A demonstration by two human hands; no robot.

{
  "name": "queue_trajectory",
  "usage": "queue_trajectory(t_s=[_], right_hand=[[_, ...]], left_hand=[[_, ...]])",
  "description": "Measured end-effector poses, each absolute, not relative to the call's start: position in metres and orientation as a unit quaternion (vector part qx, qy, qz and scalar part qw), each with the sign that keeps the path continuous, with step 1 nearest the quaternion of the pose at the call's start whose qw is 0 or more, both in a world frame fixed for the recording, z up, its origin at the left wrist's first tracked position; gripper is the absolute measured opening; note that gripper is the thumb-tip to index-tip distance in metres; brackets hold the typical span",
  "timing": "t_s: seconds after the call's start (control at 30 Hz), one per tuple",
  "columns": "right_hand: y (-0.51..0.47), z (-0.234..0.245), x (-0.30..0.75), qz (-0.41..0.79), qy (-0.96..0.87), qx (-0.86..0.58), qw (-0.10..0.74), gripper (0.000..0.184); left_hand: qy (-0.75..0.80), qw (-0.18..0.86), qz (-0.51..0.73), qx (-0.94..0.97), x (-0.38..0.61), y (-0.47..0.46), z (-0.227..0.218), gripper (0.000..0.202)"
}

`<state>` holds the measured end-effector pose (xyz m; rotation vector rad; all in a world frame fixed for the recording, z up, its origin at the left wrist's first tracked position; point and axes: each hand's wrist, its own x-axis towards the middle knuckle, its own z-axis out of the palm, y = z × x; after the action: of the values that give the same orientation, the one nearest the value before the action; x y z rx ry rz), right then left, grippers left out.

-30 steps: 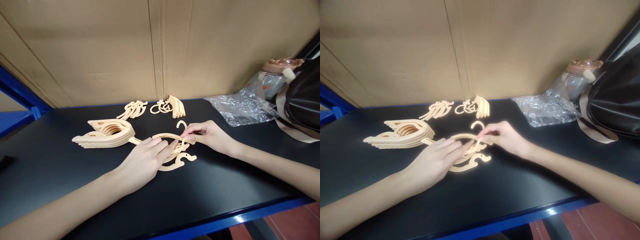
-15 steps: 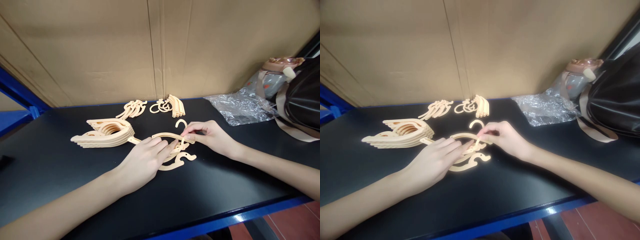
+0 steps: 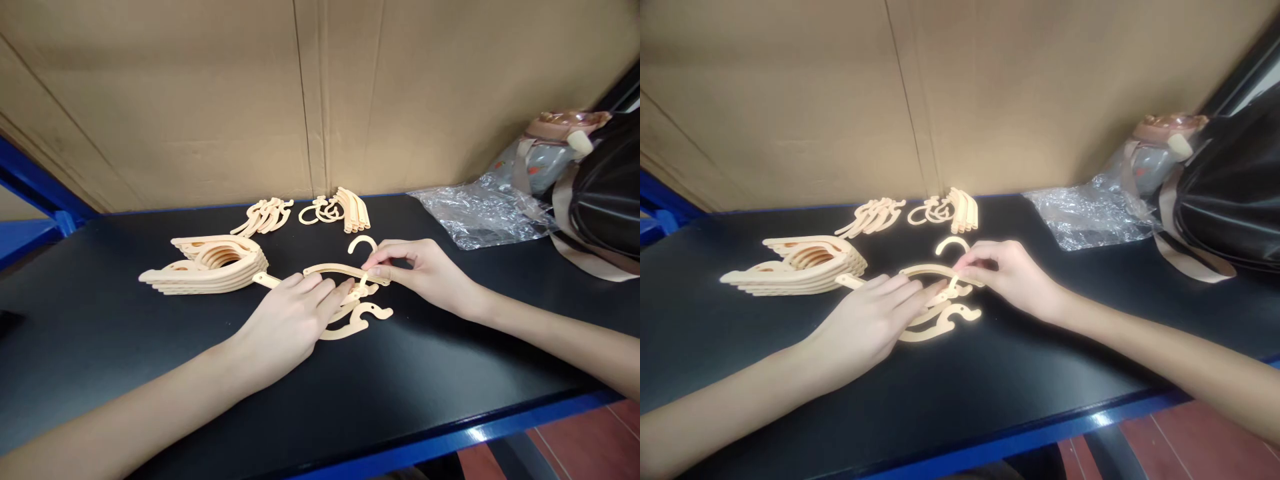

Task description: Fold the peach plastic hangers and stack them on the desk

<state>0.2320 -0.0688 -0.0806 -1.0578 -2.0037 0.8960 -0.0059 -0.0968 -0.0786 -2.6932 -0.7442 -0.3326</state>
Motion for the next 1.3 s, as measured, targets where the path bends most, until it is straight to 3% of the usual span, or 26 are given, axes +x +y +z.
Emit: queue_trajectory(t_s=[0.43, 0.63, 0.77, 0.87, 0.97, 1.2, 1.3], right_hand=[[-0.07, -0.08, 0.229, 0.378, -0.757, -0.395, 0.357, 0.016], [-0.07, -0.081, 0.229, 0.343, -0.769, -0.387, 0.375, 0.016], [-0.073, -0.079, 0.23, 0.275, -0.776, -0.365, 0.436, 0.032], [-0.072, -0.079, 0.233, 0.219, -0.799, -0.359, 0.43, 0.024], [-0.068, -0.08, 0.234, 0.165, -0.846, -0.349, 0.368, 0.011], [-0.058, -0.086, 0.237, 0.125, -0.889, -0.344, 0.276, 0.017], [-0.054, -0.09, 0.242, 0.108, -0.884, -0.368, 0.269, 0.015]], left_hand=[[-0.283, 0.127, -0.126, -0.942, -0.008, -0.094, -0.083, 0.051], [-0.309, 0.12, -0.175, -0.927, -0.008, -0.096, -0.083, 0.035], [-0.366, 0.077, -0.228, -0.899, -0.009, -0.099, -0.076, 0.033], [-0.418, 0.005, -0.232, -0.878, -0.012, -0.1, -0.073, 0.035], [-0.449, -0.104, -0.246, -0.853, -0.013, -0.101, -0.071, 0.038], [-0.498, -0.464, -0.257, -0.686, -0.008, -0.095, -0.065, 0.038], [-0.478, -0.538, -0.274, -0.638, -0.008, -0.089, -0.065, 0.038]])
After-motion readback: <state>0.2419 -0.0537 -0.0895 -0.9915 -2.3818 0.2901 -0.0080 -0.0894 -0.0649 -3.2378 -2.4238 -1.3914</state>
